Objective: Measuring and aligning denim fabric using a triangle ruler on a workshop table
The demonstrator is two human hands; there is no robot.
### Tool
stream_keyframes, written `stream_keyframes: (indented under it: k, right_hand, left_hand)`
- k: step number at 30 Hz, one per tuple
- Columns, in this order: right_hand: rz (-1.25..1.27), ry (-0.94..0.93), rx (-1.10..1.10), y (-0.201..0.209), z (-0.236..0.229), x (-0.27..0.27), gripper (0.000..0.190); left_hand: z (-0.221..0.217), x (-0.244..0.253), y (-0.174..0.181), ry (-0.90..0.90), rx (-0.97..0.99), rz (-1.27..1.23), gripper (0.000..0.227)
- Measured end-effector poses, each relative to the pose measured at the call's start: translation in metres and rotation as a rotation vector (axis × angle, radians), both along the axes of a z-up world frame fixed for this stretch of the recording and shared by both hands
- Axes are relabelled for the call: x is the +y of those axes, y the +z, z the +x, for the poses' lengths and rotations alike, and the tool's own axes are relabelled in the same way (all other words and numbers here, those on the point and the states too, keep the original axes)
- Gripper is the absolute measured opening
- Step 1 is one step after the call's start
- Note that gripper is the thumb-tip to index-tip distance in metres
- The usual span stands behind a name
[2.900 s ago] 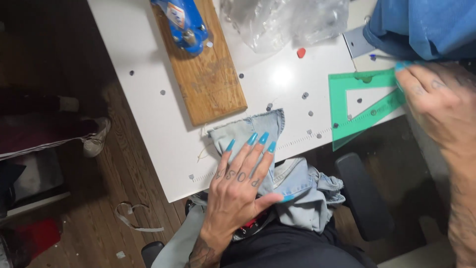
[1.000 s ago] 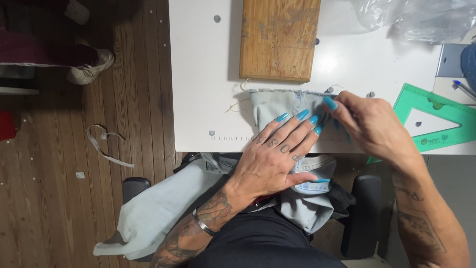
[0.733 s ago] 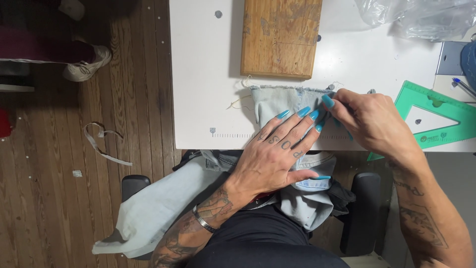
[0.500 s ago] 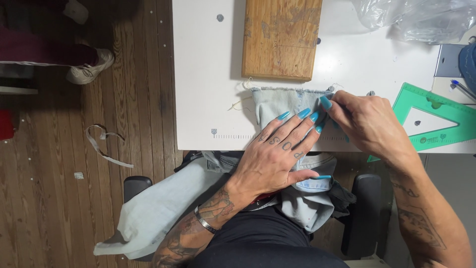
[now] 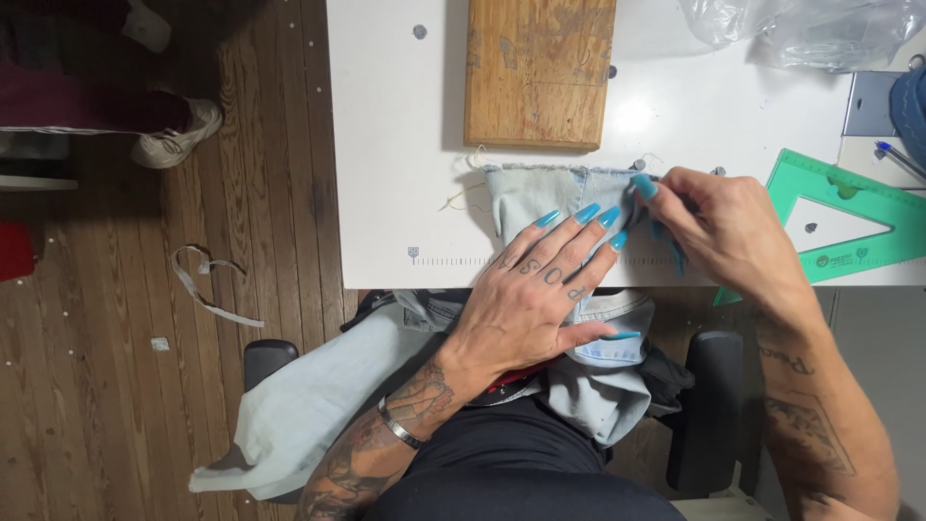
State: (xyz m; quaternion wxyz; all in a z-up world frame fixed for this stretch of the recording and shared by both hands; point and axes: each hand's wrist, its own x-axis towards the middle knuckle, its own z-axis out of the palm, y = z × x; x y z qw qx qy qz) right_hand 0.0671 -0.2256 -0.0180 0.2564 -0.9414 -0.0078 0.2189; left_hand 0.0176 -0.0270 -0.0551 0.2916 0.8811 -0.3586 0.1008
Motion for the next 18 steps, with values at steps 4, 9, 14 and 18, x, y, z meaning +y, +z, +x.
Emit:
stream_keyframes:
  k: [4,9,14,18]
  right_hand:
    - [0.074,-0.107,0.005,0.002,-0.001,-0.007,0.036]
    - [0.281,-0.333,0.034,0.023,-0.013,-0.001,0.042]
    - [0.131,-0.063,-0.393,0.001,-0.029,-0.011,0.037]
    - [0.224,0.291,-0.577,-0.011,-0.033,-0.013,0.019]
  left_hand:
    - [0.002,-0.001,0.005,0.015,0.032,0.002,0.062]
    - [0.002,-0.011,0.007,0.051,0.072,-0.012,0.064]
    - [0.005,-0.017,0.009,0.086,0.048,0.087,0.054]
    - [0.006,-0.012,0.001,0.059,0.104,0.099,0.057]
